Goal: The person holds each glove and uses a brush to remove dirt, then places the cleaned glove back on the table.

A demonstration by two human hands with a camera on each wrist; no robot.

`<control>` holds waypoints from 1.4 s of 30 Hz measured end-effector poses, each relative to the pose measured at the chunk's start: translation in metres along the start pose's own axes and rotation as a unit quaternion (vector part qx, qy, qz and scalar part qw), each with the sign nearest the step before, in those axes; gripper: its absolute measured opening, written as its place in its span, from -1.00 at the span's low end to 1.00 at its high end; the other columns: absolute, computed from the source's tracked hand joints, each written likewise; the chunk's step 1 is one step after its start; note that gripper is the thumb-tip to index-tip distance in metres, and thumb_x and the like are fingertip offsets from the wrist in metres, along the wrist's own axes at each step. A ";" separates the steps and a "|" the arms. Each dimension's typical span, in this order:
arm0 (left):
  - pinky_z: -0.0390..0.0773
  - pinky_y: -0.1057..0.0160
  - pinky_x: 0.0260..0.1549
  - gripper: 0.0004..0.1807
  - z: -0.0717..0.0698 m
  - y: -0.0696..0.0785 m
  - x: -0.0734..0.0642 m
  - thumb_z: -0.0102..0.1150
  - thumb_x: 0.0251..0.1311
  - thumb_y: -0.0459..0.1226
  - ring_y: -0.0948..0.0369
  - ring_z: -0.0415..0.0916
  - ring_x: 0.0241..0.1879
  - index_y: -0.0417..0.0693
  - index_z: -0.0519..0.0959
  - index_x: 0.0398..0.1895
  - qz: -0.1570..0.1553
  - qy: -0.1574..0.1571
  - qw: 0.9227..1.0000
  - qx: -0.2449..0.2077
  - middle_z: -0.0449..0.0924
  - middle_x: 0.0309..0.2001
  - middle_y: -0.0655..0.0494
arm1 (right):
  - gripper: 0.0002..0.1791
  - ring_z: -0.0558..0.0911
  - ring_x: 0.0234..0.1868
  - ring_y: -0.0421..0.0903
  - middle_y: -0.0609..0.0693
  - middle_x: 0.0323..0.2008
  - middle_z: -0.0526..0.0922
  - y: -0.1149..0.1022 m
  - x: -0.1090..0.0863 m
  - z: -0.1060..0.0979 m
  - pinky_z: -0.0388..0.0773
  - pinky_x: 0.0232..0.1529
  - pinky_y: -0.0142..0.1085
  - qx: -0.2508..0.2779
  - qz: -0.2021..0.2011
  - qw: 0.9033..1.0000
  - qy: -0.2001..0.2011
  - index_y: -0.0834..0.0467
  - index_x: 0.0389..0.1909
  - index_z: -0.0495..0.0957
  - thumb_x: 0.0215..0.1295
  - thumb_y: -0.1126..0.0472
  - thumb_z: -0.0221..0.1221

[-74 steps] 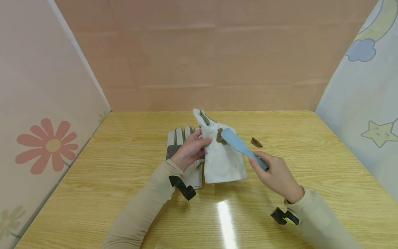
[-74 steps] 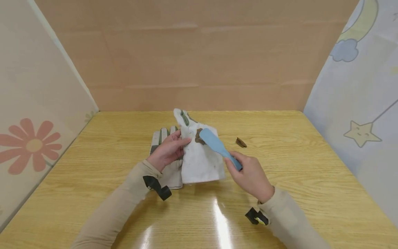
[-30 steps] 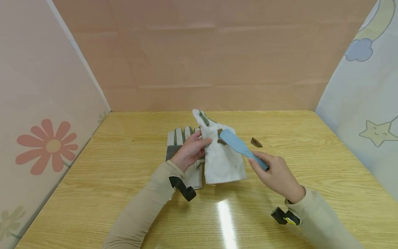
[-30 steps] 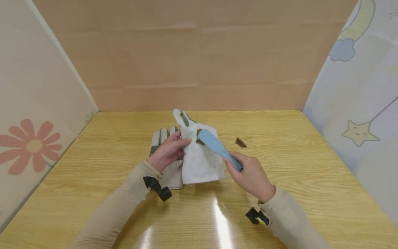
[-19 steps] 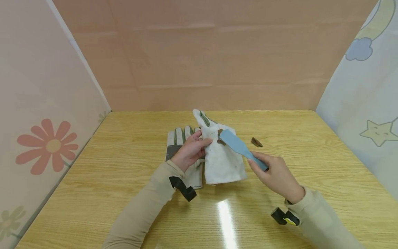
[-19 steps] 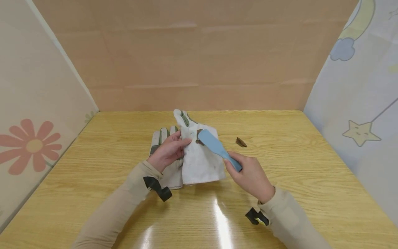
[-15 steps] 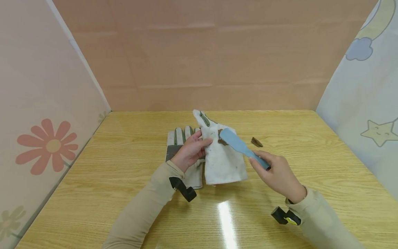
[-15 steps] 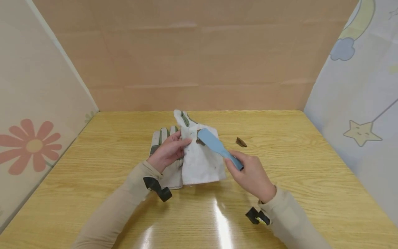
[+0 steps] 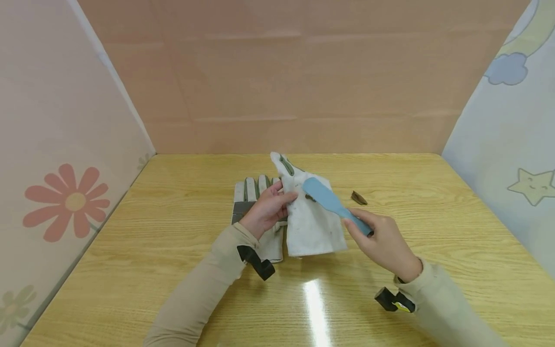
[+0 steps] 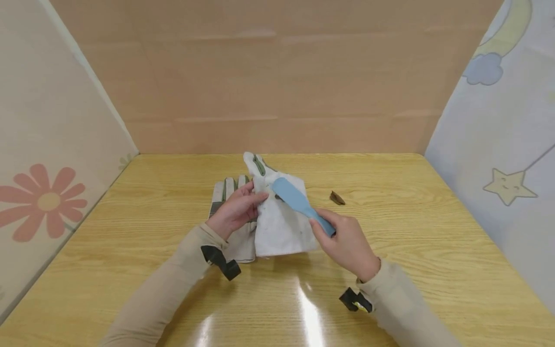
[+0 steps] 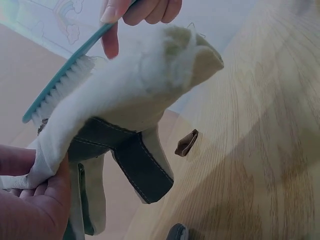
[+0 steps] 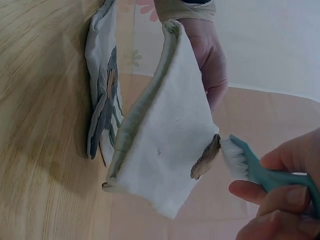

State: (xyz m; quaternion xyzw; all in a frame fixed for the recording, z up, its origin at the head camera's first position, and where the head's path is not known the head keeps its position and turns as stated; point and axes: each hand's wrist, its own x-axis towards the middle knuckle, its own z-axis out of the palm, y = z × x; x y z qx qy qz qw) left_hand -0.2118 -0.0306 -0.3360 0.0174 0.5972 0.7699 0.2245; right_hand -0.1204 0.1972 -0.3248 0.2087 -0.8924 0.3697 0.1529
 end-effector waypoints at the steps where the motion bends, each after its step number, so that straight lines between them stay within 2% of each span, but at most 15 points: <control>1: 0.56 0.40 -0.32 -0.53 0.000 0.000 0.000 -0.10 0.35 -0.39 0.40 0.59 -0.36 -0.07 0.25 0.32 0.000 0.001 1.000 -0.001 0.48 0.14 -0.18 | -0.73 0.08 -0.82 -0.39 -0.21 -0.80 0.24 0.001 0.000 -0.001 0.13 -0.80 -0.48 -0.001 0.001 1.000 0.000 0.30 -0.03 0.57 0.27 0.33 0.12; 11: 0.56 0.39 -0.28 -0.52 -0.002 0.000 0.001 -0.12 0.36 -0.39 0.39 0.58 -0.31 -0.05 0.22 0.33 -0.002 -0.003 1.000 -0.008 0.37 0.24 -0.22 | -0.73 0.07 -0.81 -0.37 -0.19 -0.79 0.22 0.005 -0.003 -0.005 0.14 -0.79 -0.45 -0.016 0.024 1.000 -0.010 0.31 -0.04 0.57 0.29 0.30 0.11; 28: 0.55 0.37 -0.27 -0.52 0.001 0.001 0.000 -0.11 0.35 -0.40 0.38 0.58 -0.31 -0.06 0.22 0.34 -0.002 -0.002 1.000 0.001 0.39 0.23 -0.24 | -0.66 0.08 -0.78 -0.42 -0.16 -0.77 0.28 0.008 -0.004 -0.005 0.17 -0.75 -0.44 -0.031 0.045 0.998 -0.039 0.38 0.01 0.52 0.32 0.25 0.08; 32: 0.55 0.37 -0.25 -0.50 0.001 0.002 0.000 -0.12 0.36 -0.40 0.37 0.58 -0.26 -0.04 0.20 0.35 -0.002 -0.001 1.000 -0.002 0.37 0.24 -0.22 | -0.71 0.08 -0.79 -0.41 -0.17 -0.78 0.25 0.007 -0.004 -0.006 0.17 -0.77 -0.44 -0.022 0.040 0.999 -0.024 0.34 -0.03 0.55 0.32 0.26 0.08; 35: 0.55 0.35 -0.22 -0.50 0.001 0.003 0.001 -0.11 0.35 -0.41 0.32 0.58 -0.19 -0.05 0.20 0.35 0.001 0.003 1.000 -0.011 0.37 0.25 -0.20 | -0.75 0.08 -0.82 -0.42 -0.19 -0.80 0.23 0.005 -0.003 -0.006 0.15 -0.80 -0.43 -0.008 0.042 0.999 0.003 0.28 -0.06 0.57 0.33 0.27 0.08; 38: 0.54 0.33 -0.21 -0.51 0.000 0.003 0.001 -0.10 0.34 -0.41 0.30 0.57 -0.15 -0.05 0.22 0.33 0.000 0.008 1.000 -0.019 0.38 0.25 -0.18 | -0.75 0.08 -0.82 -0.45 -0.21 -0.80 0.23 0.004 -0.003 -0.006 0.15 -0.81 -0.46 0.001 0.028 0.999 0.021 0.25 -0.04 0.57 0.31 0.30 0.09; 42: 0.55 0.34 -0.22 -0.52 0.000 0.003 0.001 -0.10 0.34 -0.40 0.32 0.57 -0.21 -0.05 0.24 0.32 -0.003 0.008 1.000 -0.020 0.38 0.24 -0.19 | -0.76 0.10 -0.80 -0.44 -0.24 -0.78 0.28 0.005 -0.003 -0.002 0.15 -0.78 -0.51 0.002 -0.019 1.000 0.013 0.26 -0.06 0.58 0.25 0.36 0.12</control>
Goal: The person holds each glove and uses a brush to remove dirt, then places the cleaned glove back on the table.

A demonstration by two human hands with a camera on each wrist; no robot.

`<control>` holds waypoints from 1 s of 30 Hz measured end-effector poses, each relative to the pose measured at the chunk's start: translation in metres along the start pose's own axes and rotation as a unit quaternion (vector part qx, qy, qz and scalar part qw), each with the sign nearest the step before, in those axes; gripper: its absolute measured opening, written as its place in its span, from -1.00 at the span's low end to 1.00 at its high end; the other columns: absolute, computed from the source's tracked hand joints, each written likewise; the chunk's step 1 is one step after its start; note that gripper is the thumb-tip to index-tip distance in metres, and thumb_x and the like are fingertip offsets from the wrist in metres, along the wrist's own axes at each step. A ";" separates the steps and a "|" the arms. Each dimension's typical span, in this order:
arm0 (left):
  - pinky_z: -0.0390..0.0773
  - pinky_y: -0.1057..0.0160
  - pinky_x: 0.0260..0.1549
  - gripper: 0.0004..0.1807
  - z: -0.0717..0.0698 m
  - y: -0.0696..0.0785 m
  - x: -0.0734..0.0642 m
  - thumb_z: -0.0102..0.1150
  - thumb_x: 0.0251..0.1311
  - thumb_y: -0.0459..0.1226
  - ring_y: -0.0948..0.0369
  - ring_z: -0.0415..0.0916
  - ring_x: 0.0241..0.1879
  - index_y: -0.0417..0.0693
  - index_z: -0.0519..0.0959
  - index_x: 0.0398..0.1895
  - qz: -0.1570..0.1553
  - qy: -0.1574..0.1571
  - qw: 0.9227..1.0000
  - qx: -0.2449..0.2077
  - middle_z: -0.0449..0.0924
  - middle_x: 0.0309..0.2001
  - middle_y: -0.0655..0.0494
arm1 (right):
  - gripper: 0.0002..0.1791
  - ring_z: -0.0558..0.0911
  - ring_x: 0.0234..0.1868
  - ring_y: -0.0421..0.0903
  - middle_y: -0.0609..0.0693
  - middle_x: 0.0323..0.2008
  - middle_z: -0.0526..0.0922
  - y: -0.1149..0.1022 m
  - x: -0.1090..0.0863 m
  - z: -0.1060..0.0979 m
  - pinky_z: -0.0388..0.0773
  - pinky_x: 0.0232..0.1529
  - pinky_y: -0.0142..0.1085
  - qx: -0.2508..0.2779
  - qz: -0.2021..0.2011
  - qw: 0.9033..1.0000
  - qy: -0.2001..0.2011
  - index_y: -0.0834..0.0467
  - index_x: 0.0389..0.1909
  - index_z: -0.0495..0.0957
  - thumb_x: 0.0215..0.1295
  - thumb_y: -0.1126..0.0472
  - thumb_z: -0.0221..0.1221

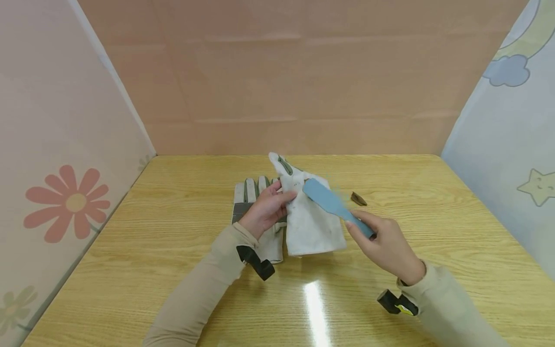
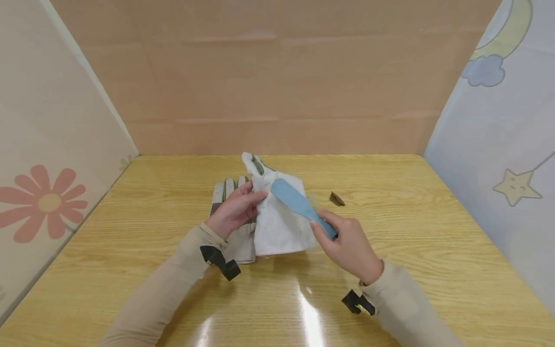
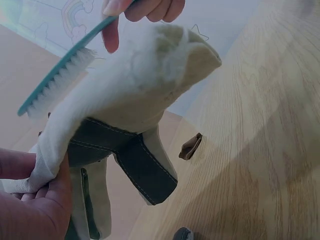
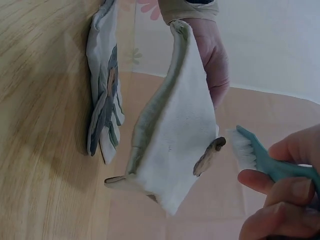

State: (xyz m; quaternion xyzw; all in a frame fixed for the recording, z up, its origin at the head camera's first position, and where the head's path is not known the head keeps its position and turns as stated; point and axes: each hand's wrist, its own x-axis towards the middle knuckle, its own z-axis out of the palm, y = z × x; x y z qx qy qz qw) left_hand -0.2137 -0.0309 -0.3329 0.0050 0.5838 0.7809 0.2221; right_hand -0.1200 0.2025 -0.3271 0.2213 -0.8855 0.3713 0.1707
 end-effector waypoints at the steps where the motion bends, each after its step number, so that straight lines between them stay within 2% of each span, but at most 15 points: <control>1: 0.55 0.34 -0.22 -0.52 0.000 0.000 0.000 -0.10 0.34 -0.40 0.33 0.58 -0.23 -0.05 0.23 0.32 0.001 -0.001 1.000 0.000 0.38 0.24 -0.20 | -0.75 0.11 -0.80 -0.43 -0.24 -0.77 0.30 0.000 0.000 0.001 0.15 -0.78 -0.52 0.000 -0.009 1.000 -0.002 0.27 -0.07 0.58 0.24 0.38 0.13; 4: 0.55 0.36 -0.24 -0.52 -0.001 -0.001 -0.001 -0.11 0.35 -0.41 0.36 0.58 -0.26 -0.06 0.22 0.33 0.003 -0.004 1.000 -0.002 0.37 0.24 -0.21 | -0.76 0.12 -0.81 -0.42 -0.23 -0.76 0.33 0.001 0.000 0.002 0.15 -0.78 -0.53 -0.002 -0.015 1.000 -0.001 0.29 -0.08 0.58 0.23 0.38 0.13; 13: 0.55 0.38 -0.28 -0.52 -0.003 -0.002 -0.001 -0.13 0.35 -0.42 0.39 0.58 -0.31 -0.08 0.22 0.33 0.009 -0.006 1.000 -0.010 0.40 0.21 -0.18 | -0.73 0.12 -0.81 -0.43 -0.18 -0.77 0.34 0.003 -0.001 0.000 0.16 -0.80 -0.47 -0.011 0.016 1.000 -0.005 0.34 -0.05 0.57 0.27 0.33 0.12; 19: 0.56 0.38 -0.26 -0.51 -0.003 -0.002 -0.001 -0.14 0.36 -0.41 0.40 0.58 -0.31 -0.05 0.21 0.34 0.010 -0.010 1.000 -0.008 0.37 0.24 -0.19 | -0.75 0.10 -0.79 -0.43 -0.19 -0.76 0.31 0.006 -0.001 -0.001 0.15 -0.79 -0.47 -0.015 0.019 1.000 -0.011 0.32 -0.07 0.58 0.28 0.33 0.11; 26: 0.55 0.39 -0.28 -0.51 -0.003 -0.002 0.000 -0.13 0.36 -0.41 0.40 0.57 -0.31 -0.06 0.20 0.35 0.004 -0.005 1.000 -0.010 0.35 0.26 -0.20 | -0.72 0.05 -0.77 -0.41 -0.20 -0.78 0.18 0.007 -0.003 -0.001 0.15 -0.76 -0.44 -0.004 0.064 0.996 -0.066 0.29 -0.03 0.56 0.35 0.25 0.05; 30: 0.55 0.39 -0.27 -0.50 -0.003 -0.003 0.000 -0.14 0.36 -0.41 0.40 0.57 -0.30 -0.06 0.19 0.36 0.005 -0.008 1.000 -0.012 0.34 0.27 -0.20 | -0.71 0.05 -0.77 -0.41 -0.21 -0.77 0.16 0.007 -0.003 0.000 0.15 -0.76 -0.45 -0.003 0.073 0.994 -0.077 0.29 -0.01 0.55 0.36 0.23 0.04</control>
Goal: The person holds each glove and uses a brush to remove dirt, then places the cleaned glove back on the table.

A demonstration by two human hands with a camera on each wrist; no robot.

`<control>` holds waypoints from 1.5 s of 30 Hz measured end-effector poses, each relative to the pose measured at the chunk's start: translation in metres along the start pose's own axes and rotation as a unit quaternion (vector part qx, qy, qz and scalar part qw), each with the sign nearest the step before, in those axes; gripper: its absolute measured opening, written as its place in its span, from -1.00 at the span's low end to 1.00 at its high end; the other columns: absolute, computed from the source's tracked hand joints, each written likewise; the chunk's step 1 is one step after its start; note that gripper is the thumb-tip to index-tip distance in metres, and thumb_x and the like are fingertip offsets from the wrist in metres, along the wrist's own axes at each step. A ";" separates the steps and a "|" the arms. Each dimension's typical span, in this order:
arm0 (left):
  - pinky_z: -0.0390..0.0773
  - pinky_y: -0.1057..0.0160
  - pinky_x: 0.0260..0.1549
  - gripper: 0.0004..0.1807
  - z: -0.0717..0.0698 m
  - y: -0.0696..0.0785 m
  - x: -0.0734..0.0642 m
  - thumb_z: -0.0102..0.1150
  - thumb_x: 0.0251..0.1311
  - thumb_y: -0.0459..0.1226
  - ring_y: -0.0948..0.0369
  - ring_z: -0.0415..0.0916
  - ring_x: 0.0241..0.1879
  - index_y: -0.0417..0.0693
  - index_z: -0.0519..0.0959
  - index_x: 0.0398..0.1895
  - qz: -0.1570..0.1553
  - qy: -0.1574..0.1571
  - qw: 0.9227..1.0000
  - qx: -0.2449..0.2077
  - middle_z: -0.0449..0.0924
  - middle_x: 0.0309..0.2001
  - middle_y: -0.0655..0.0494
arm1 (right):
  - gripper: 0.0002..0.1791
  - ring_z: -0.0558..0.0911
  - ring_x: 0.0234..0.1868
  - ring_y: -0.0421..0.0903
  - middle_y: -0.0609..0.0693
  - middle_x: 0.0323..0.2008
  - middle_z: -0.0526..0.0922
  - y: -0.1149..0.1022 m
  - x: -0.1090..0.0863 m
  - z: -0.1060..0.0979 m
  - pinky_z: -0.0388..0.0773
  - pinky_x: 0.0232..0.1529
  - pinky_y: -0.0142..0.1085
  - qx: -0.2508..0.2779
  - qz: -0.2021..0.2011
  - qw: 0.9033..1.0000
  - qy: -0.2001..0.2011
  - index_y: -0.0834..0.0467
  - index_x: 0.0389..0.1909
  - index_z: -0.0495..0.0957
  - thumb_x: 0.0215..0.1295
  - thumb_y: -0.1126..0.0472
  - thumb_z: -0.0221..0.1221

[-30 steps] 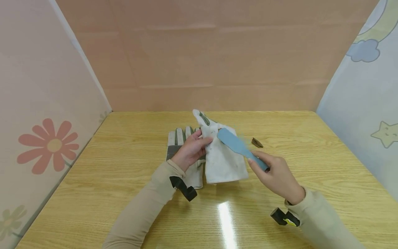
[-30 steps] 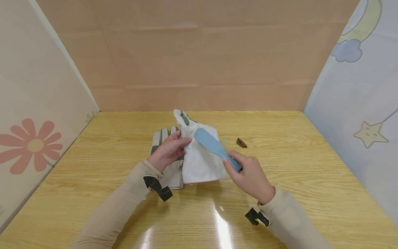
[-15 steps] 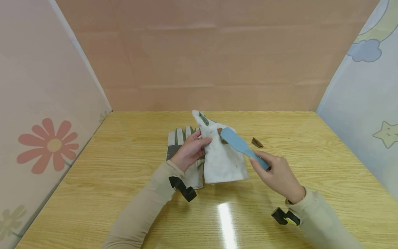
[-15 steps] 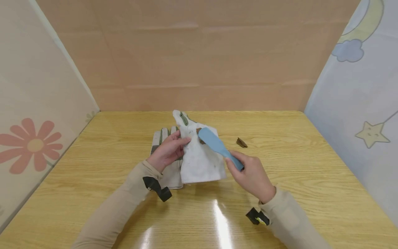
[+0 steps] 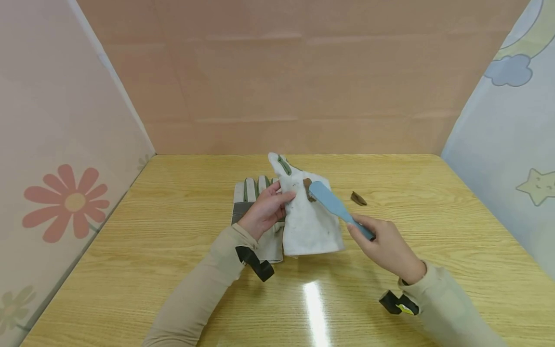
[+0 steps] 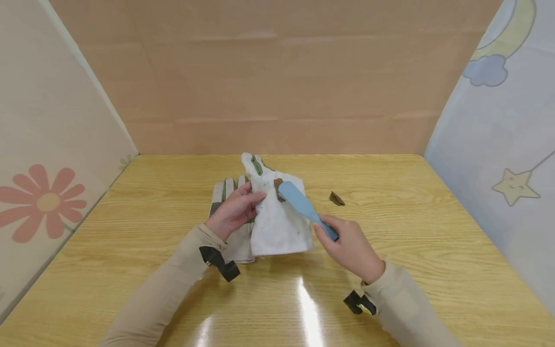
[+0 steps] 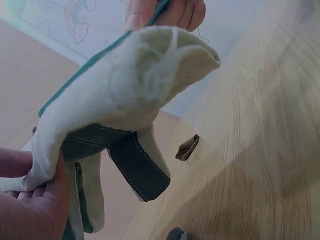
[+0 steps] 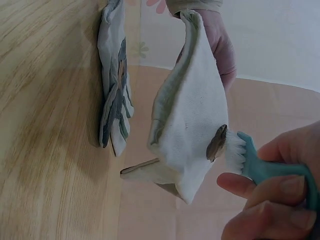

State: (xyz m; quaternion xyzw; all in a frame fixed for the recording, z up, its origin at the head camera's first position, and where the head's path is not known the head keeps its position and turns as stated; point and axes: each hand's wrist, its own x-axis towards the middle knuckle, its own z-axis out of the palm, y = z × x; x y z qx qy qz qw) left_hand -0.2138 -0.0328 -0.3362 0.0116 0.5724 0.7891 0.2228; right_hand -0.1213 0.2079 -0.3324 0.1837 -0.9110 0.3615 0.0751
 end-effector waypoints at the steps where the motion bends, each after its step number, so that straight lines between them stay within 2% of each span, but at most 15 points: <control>1: 0.55 0.39 -0.27 -0.50 0.000 0.000 0.000 -0.14 0.36 -0.41 0.40 0.57 -0.30 -0.06 0.18 0.36 0.001 -0.001 1.000 0.000 0.34 0.26 -0.20 | -0.72 0.05 -0.77 -0.41 -0.21 -0.78 0.16 0.000 0.000 0.000 0.15 -0.76 -0.45 0.001 -0.001 1.000 0.002 0.28 -0.02 0.56 0.36 0.24 0.04; 6: 0.55 0.39 -0.28 -0.50 -0.002 0.000 0.001 -0.14 0.36 -0.42 0.40 0.58 -0.31 -0.04 0.18 0.36 0.002 -0.008 1.000 -0.002 0.35 0.25 -0.20 | -0.80 0.05 -0.80 -0.39 -0.22 -0.79 0.16 -0.004 0.002 -0.003 0.12 -0.78 -0.44 0.010 -0.014 0.999 0.043 0.23 -0.11 0.58 0.34 0.28 0.06; 10: 0.55 0.38 -0.27 -0.50 -0.002 0.000 0.002 -0.13 0.35 -0.41 0.40 0.58 -0.30 -0.05 0.18 0.35 0.005 -0.018 1.000 0.007 0.40 0.21 -0.17 | -0.74 0.06 -0.82 -0.40 -0.22 -0.80 0.19 -0.008 0.004 -0.004 0.13 -0.80 -0.43 0.010 -0.021 0.996 0.081 0.28 -0.03 0.57 0.31 0.29 0.09; 14: 0.56 0.37 -0.29 -0.51 -0.001 -0.002 0.002 -0.11 0.35 -0.40 0.40 0.59 -0.33 -0.07 0.20 0.34 0.005 -0.028 0.999 0.023 0.58 -0.08 0.05 | -0.72 0.08 -0.82 -0.41 -0.21 -0.79 0.25 -0.011 0.008 0.000 0.14 -0.79 -0.46 0.010 -0.043 0.996 0.083 0.26 0.00 0.57 0.30 0.31 0.10; 16: 0.56 0.38 -0.31 -0.52 0.000 -0.003 0.001 -0.11 0.34 -0.40 0.40 0.59 -0.36 -0.10 0.21 0.33 0.006 -0.029 0.999 0.031 0.59 -0.25 0.18 | -0.73 0.09 -0.81 -0.40 -0.20 -0.77 0.28 -0.011 0.010 0.002 0.15 -0.78 -0.47 0.006 -0.061 0.995 0.081 0.26 -0.02 0.57 0.28 0.33 0.11; 18: 0.56 0.38 -0.32 -0.53 0.000 -0.004 0.001 -0.11 0.35 -0.41 0.40 0.58 -0.37 -0.11 0.21 0.32 0.006 -0.030 0.999 0.035 0.57 -0.32 0.23 | -0.74 0.11 -0.81 -0.40 -0.19 -0.76 0.30 -0.012 0.011 0.003 0.16 -0.78 -0.48 0.003 -0.065 0.995 0.077 0.25 -0.03 0.58 0.28 0.33 0.11; 22: 0.55 0.38 -0.30 -0.52 0.001 -0.003 0.001 -0.11 0.35 -0.40 0.40 0.58 -0.35 -0.10 0.21 0.33 0.004 -0.024 0.999 0.041 0.58 -0.12 0.04 | -0.73 0.11 -0.81 -0.39 -0.18 -0.77 0.30 -0.010 0.010 0.002 0.15 -0.79 -0.46 -0.002 -0.050 0.996 0.075 0.27 -0.02 0.57 0.30 0.31 0.10; 27: 0.55 0.37 -0.28 -0.51 0.000 -0.003 0.001 -0.11 0.35 -0.40 0.41 0.57 -0.33 -0.08 0.20 0.34 0.002 -0.019 0.999 0.042 0.43 0.18 -0.20 | -0.72 0.11 -0.81 -0.37 -0.17 -0.76 0.28 -0.007 0.008 0.001 0.15 -0.78 -0.45 -0.002 -0.037 0.997 0.072 0.30 -0.02 0.57 0.31 0.30 0.09; 41: 0.56 0.37 -0.27 -0.51 -0.001 -0.004 0.002 -0.12 0.36 -0.39 0.40 0.58 -0.31 -0.05 0.19 0.34 0.005 -0.021 0.999 0.041 0.36 0.25 -0.24 | -0.68 0.06 -0.80 -0.36 -0.17 -0.79 0.19 -0.006 0.002 -0.004 0.13 -0.77 -0.42 0.006 0.014 0.999 0.033 0.31 0.03 0.53 0.37 0.22 0.04; 45: 0.56 0.37 -0.28 -0.51 -0.001 -0.004 0.001 -0.12 0.36 -0.39 0.41 0.58 -0.31 -0.04 0.19 0.35 0.004 -0.026 0.999 0.041 0.36 0.25 -0.24 | -0.70 0.07 -0.80 -0.36 -0.18 -0.79 0.17 -0.006 0.001 -0.007 0.13 -0.77 -0.42 0.007 0.024 0.999 0.037 0.30 -0.01 0.55 0.37 0.21 0.04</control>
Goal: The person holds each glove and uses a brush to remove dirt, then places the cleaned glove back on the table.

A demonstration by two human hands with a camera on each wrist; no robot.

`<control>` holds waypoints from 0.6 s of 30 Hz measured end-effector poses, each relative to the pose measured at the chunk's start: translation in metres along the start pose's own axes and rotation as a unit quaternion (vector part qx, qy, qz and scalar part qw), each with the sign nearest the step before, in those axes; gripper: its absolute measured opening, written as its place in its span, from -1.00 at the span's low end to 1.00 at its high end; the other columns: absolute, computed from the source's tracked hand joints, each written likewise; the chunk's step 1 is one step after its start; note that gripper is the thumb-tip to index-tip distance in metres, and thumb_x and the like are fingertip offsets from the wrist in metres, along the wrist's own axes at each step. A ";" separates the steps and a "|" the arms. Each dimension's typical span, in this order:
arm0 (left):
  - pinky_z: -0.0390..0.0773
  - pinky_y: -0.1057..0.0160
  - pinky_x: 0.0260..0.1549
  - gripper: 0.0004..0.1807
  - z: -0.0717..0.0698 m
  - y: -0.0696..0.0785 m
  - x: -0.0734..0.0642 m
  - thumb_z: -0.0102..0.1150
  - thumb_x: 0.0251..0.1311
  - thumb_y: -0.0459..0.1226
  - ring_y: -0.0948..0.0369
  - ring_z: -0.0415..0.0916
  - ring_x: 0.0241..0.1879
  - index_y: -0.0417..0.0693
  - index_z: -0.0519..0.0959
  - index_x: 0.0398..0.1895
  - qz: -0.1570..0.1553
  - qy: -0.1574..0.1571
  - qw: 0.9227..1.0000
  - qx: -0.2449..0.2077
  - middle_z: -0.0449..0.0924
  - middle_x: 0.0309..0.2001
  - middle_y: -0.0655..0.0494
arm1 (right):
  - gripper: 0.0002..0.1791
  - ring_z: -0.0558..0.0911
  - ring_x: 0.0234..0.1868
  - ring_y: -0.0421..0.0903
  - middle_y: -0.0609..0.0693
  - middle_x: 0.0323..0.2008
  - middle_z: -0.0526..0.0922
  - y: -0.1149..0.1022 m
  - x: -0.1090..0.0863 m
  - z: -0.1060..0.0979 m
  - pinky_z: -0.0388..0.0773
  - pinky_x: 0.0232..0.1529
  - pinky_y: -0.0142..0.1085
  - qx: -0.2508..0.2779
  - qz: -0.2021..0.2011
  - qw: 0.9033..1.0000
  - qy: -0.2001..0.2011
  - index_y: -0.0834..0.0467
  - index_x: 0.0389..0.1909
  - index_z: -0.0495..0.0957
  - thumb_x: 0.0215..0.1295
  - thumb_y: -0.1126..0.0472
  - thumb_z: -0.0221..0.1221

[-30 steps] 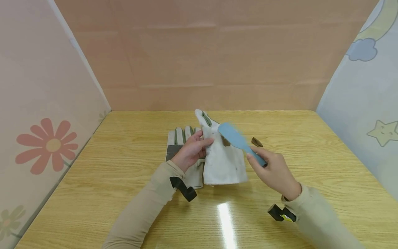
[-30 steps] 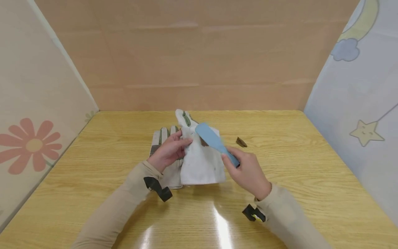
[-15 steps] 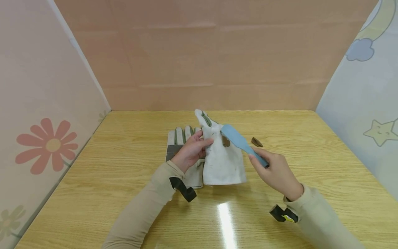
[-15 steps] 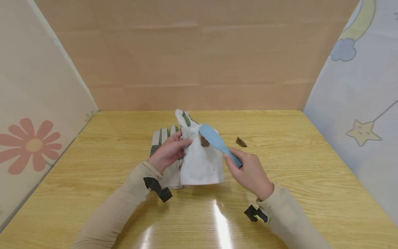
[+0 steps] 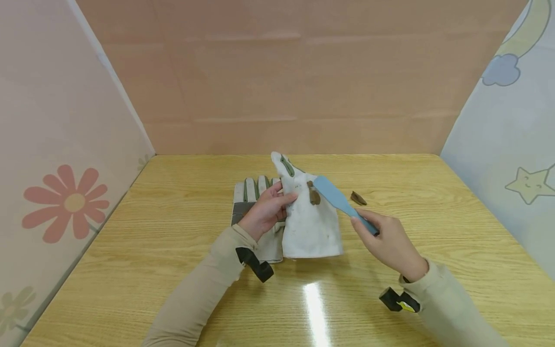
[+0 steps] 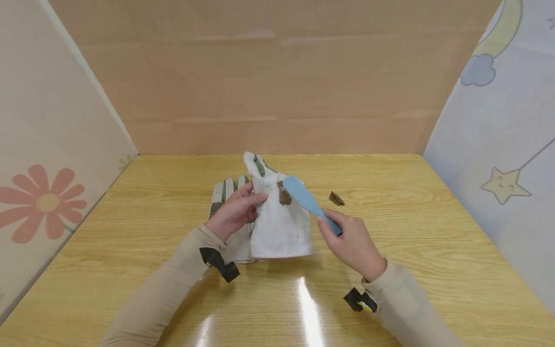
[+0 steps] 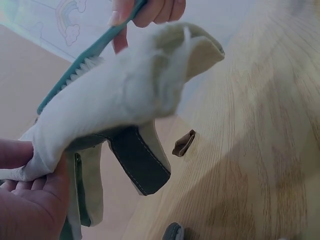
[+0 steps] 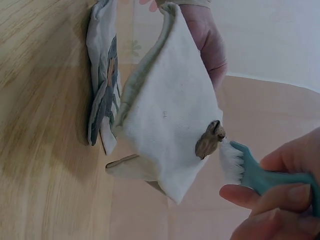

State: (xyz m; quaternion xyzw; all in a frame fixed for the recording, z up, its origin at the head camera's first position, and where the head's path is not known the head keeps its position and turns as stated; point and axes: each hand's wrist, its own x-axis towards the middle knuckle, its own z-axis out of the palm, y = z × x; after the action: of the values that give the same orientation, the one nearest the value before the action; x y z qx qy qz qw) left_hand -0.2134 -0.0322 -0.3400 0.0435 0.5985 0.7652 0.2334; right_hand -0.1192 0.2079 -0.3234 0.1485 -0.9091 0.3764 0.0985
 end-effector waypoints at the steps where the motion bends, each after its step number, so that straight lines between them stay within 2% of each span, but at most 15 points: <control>1: 0.56 0.37 -0.27 -0.51 0.000 0.000 0.000 -0.13 0.36 -0.39 0.41 0.58 -0.31 -0.03 0.19 0.35 -0.001 -0.002 1.000 0.000 0.35 0.26 -0.23 | -0.71 0.07 -0.80 -0.36 -0.19 -0.80 0.16 0.000 0.000 -0.001 0.13 -0.77 -0.42 0.000 0.000 1.000 0.005 0.29 -0.03 0.56 0.37 0.21 0.04; 5: 0.55 0.37 -0.26 -0.49 0.002 0.002 -0.002 -0.11 0.36 -0.39 0.41 0.57 -0.31 -0.01 0.18 0.36 0.000 -0.007 1.000 0.006 0.39 0.23 -0.20 | -0.75 0.07 -0.84 -0.39 -0.20 -0.82 0.16 -0.002 0.003 0.000 0.13 -0.80 -0.41 0.002 -0.013 0.999 0.037 0.26 -0.06 0.57 0.35 0.24 0.06; 9: 0.55 0.37 -0.28 -0.50 0.005 0.002 -0.003 -0.11 0.35 -0.40 0.40 0.57 -0.33 -0.06 0.20 0.35 0.007 -0.013 1.000 0.012 0.57 -0.02 -0.03 | -0.73 0.06 -0.84 -0.40 -0.20 -0.82 0.22 -0.004 0.006 0.004 0.13 -0.81 -0.42 0.009 -0.044 0.998 0.046 0.27 -0.01 0.56 0.33 0.27 0.08; 13: 0.55 0.37 -0.32 -0.52 0.006 0.001 -0.003 -0.11 0.35 -0.40 0.40 0.57 -0.35 -0.09 0.21 0.34 0.007 -0.013 1.000 0.010 0.58 -0.23 0.18 | -0.71 0.08 -0.83 -0.39 -0.17 -0.79 0.28 -0.005 0.007 0.007 0.15 -0.80 -0.43 0.011 -0.059 0.998 0.035 0.29 0.02 0.55 0.33 0.29 0.07; 18: 0.55 0.37 -0.31 -0.51 0.006 0.001 -0.003 -0.10 0.35 -0.40 0.39 0.56 -0.33 -0.04 0.21 0.34 0.004 0.004 1.000 0.014 0.57 -0.09 0.05 | -0.67 0.10 -0.83 -0.33 -0.15 -0.80 0.24 -0.003 0.006 0.004 0.16 -0.79 -0.42 0.005 -0.026 0.999 0.023 0.32 0.05 0.52 0.35 0.25 0.05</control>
State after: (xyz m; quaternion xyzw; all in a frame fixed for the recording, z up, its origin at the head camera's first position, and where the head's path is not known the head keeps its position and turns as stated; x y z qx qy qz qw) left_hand -0.2091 -0.0286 -0.3368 0.0463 0.6100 0.7578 0.2268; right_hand -0.1238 0.2019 -0.3225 0.1641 -0.9004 0.3818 0.1288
